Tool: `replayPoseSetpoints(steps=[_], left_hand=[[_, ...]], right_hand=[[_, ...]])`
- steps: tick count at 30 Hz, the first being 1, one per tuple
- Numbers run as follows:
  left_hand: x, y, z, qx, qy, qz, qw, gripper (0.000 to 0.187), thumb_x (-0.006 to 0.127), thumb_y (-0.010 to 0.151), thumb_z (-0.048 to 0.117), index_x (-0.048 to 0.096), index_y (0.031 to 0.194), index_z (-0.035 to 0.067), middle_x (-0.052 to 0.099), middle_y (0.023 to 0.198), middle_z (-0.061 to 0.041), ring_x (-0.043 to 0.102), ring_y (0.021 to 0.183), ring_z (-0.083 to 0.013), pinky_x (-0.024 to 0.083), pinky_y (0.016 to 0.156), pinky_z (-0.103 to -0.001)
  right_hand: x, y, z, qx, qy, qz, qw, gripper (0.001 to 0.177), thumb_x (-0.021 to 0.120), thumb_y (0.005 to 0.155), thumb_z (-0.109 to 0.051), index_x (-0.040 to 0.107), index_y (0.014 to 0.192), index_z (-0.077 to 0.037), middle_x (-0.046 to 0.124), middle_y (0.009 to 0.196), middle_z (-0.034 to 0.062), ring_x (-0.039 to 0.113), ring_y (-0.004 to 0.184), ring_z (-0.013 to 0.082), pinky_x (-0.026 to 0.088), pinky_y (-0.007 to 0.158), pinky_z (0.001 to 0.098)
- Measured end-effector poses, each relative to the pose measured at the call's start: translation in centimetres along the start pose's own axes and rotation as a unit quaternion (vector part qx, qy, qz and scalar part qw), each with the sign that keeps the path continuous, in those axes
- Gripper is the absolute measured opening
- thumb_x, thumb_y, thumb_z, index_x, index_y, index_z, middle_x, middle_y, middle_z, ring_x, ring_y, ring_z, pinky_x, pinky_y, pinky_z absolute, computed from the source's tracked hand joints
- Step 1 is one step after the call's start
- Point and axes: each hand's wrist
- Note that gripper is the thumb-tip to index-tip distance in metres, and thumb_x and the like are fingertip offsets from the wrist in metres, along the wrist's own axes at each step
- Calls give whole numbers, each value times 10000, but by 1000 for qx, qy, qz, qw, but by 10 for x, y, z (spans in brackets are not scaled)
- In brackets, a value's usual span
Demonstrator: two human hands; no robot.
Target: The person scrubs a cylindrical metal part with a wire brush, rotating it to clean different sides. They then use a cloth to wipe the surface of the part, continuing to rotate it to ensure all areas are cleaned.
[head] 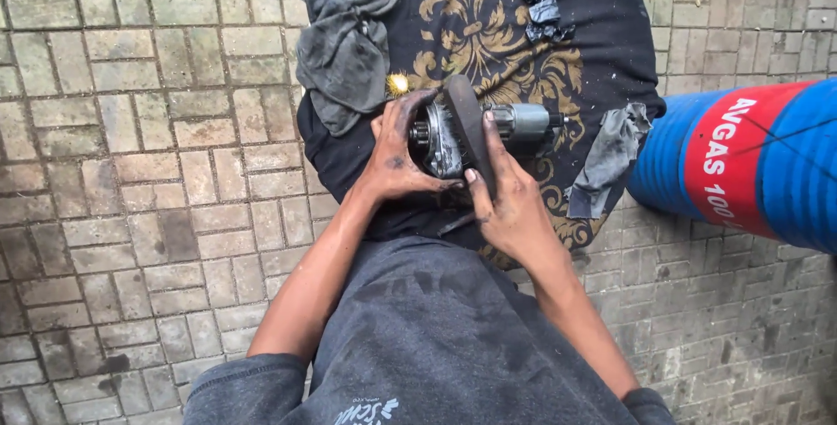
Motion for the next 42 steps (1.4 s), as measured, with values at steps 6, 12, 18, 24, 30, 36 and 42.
replayPoseSetpoints(steps=[6,12,18,24,30,36,42], left_hand=[[-2,2,-3,1,-28,-14,999,1328,988,474,690,397,1532,148,439,1529,-115,423,1364,-311,250,1076,-519],[-26,9,27,12,39,-91,995,1379,991,517,650,334,1561,36,417,1543,-264,409,1411,-406,325,1106,-554],[-19,6,4,37,99,-86,991,1275,898,581,683,367,1569,77,461,1536,-189,459,1397,-358,400,1035,-490],[-15,7,-7,52,110,-66,990,1267,888,553,687,390,1568,113,476,1536,-133,481,1388,-297,415,1012,-439],[-13,6,-5,65,102,-53,991,1264,863,573,766,423,1525,60,494,1496,-181,499,1352,-339,436,991,-464],[-14,11,-13,58,104,-54,991,1249,908,514,736,471,1494,96,531,1453,-122,522,1323,-305,443,951,-447],[-12,15,-5,49,93,-40,994,1243,925,492,765,490,1451,104,538,1412,-113,524,1309,-304,447,916,-464]], right_hand=[[27,-62,41,20,-27,31,999,640,501,984,-131,304,1580,-8,644,1180,386,705,828,535,584,541,557],[58,-36,70,-23,4,116,993,604,506,1022,-126,314,1591,-57,688,1107,335,719,781,416,589,528,426],[59,-26,57,-59,24,163,985,604,523,1029,-163,321,1591,-69,691,1098,327,722,754,397,567,487,415],[91,-70,100,-70,35,206,975,633,593,987,-124,378,1582,-115,707,1046,288,734,754,368,576,478,377],[97,-11,79,-133,-7,293,947,608,622,993,-127,426,1567,-169,677,1248,255,733,941,425,635,640,443],[102,-57,85,-106,59,269,956,589,596,995,-108,436,1560,-155,716,1087,273,740,790,358,598,522,361],[114,-45,81,-139,8,309,941,555,658,974,-144,512,1509,-152,731,1107,236,749,763,383,583,462,391]])
Point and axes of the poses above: each hand's wrist, its own y-axis towards the middle knuckle, its own x-axis out of the palm, z = x × y
